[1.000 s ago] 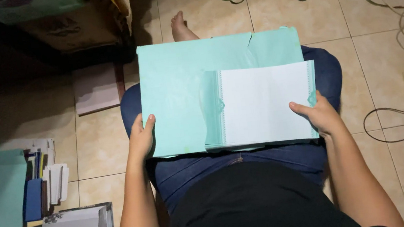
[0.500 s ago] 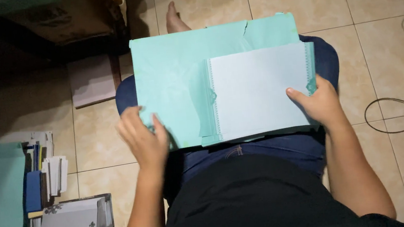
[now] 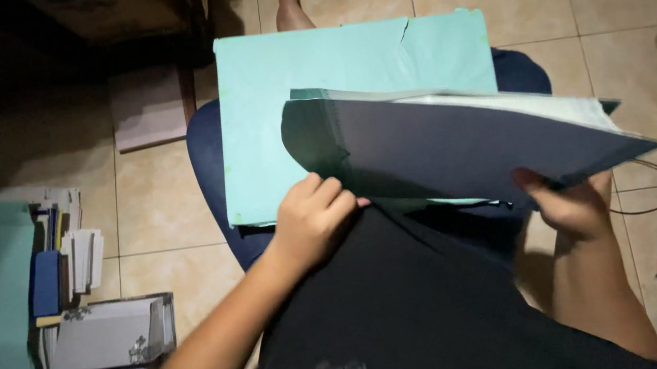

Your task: Folding paper invitations and inserting them into decorative cardstock folders while sitting on the floor.

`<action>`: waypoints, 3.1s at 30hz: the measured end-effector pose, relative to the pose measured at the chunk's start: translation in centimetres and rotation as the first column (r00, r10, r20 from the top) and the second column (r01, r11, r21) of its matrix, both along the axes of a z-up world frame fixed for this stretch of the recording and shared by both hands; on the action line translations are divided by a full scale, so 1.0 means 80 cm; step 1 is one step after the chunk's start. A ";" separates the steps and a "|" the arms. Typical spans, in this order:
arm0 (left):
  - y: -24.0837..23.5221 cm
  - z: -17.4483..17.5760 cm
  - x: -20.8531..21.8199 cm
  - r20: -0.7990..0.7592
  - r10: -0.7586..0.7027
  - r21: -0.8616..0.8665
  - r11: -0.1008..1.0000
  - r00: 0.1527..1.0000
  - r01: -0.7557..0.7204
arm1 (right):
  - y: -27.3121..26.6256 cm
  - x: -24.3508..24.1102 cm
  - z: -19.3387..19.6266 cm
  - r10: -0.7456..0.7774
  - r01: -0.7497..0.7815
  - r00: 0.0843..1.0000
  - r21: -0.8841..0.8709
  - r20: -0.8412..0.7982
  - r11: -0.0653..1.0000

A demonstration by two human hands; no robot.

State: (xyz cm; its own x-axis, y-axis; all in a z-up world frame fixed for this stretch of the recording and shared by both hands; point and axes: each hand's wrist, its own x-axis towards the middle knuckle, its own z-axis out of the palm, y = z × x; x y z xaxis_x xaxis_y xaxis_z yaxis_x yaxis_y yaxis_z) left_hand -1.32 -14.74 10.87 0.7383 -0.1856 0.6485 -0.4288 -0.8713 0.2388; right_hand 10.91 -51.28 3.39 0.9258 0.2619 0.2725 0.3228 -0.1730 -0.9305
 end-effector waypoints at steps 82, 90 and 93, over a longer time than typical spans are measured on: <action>-0.013 -0.092 0.099 -0.722 -0.231 -0.664 0.497 0.653 -0.558 | 0.049 0.103 -0.015 -0.107 -0.048 0.864 -0.293 -0.491 0.955; -0.015 -0.106 0.095 -0.429 0.215 -0.451 0.790 0.877 -0.414 | 0.035 0.117 -0.044 -0.096 -0.044 0.877 -0.278 -0.471 0.960; -0.028 -0.093 0.107 -0.287 0.188 -0.317 0.907 0.939 -0.278 | 0.033 0.119 -0.045 -0.090 -0.045 0.862 -0.251 -0.498 0.967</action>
